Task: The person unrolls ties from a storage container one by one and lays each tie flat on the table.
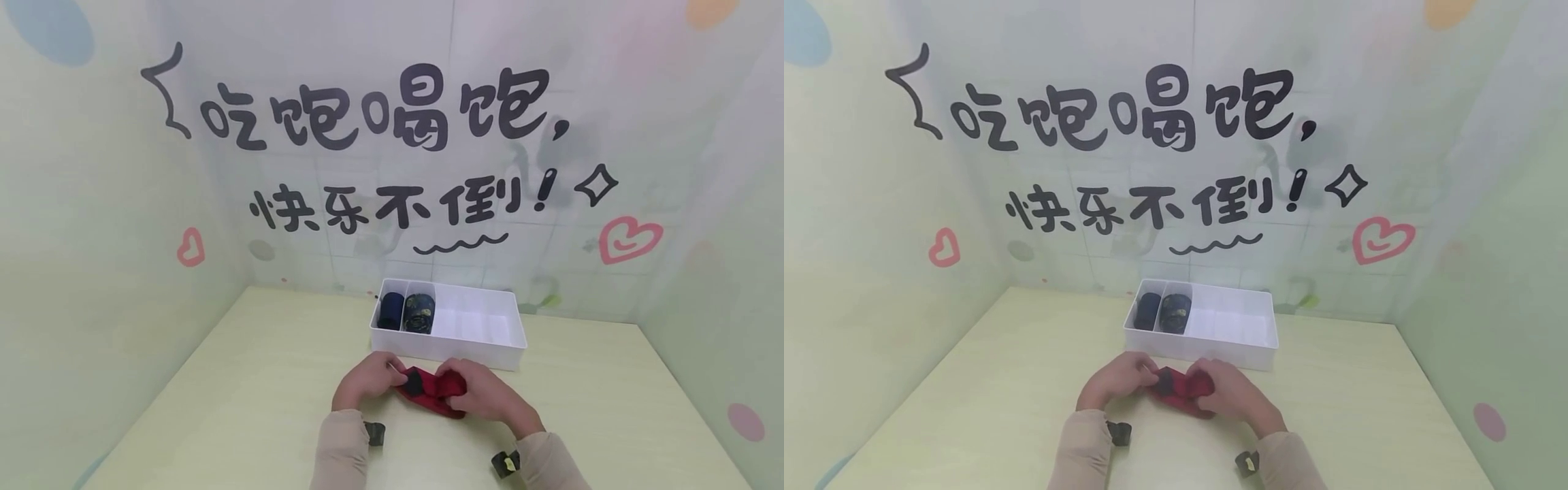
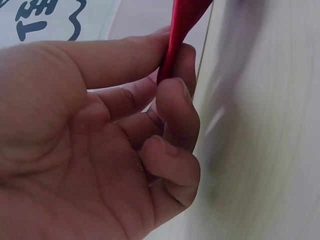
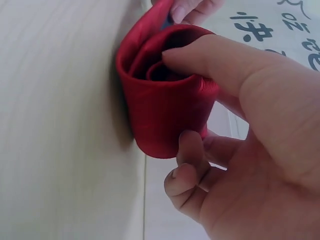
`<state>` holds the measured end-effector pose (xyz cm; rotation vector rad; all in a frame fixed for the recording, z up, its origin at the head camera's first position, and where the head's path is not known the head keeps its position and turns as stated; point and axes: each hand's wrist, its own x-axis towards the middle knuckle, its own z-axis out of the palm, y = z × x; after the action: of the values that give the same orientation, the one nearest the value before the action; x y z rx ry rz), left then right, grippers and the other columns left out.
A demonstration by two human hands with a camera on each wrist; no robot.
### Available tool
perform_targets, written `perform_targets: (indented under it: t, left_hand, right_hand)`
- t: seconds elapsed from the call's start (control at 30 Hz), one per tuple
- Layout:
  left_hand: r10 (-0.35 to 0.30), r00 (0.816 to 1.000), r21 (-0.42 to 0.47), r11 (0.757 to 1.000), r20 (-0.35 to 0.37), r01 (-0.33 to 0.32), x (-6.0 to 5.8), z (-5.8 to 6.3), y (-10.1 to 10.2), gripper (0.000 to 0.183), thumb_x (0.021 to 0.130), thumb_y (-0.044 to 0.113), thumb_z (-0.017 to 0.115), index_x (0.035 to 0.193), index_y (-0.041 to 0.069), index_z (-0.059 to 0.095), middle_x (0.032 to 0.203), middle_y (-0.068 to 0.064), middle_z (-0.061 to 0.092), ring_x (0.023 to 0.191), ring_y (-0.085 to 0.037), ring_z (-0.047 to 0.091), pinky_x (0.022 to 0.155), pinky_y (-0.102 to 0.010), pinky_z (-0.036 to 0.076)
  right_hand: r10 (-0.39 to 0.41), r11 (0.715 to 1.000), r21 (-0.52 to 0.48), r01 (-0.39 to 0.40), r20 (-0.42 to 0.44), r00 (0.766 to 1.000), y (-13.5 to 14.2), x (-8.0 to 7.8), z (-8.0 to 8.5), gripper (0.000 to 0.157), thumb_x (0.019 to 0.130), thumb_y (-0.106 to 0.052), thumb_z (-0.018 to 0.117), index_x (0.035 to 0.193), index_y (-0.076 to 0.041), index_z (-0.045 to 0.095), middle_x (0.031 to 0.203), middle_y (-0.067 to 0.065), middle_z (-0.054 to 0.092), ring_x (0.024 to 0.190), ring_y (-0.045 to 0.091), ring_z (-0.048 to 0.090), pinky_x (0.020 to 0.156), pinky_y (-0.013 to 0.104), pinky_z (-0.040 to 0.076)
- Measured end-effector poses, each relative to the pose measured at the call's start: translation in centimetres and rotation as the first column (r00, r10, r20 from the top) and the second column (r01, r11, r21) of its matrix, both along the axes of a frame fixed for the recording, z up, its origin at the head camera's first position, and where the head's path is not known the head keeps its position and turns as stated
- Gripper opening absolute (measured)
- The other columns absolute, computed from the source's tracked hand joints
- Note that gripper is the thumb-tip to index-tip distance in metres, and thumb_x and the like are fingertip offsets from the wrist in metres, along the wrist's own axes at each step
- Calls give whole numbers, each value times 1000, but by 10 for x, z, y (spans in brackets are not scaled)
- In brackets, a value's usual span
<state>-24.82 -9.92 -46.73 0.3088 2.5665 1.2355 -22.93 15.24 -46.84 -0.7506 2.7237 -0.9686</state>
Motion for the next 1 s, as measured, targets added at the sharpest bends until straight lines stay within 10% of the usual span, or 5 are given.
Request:
perform_targets:
  t: [1.0]
  left_hand:
    - [121, 992, -13, 993, 21, -120, -4, -1, -13, 10, 88, 11, 65, 91, 3, 70, 90, -7, 67, 79, -19, 55, 70, -27, 41]
  right_hand:
    - [-56, 989, -135, 67, 86, 995, 26, 3, -2, 44, 83, -17, 83, 121, -13, 61, 119, 7, 65, 102, 21, 60, 80, 26, 52]
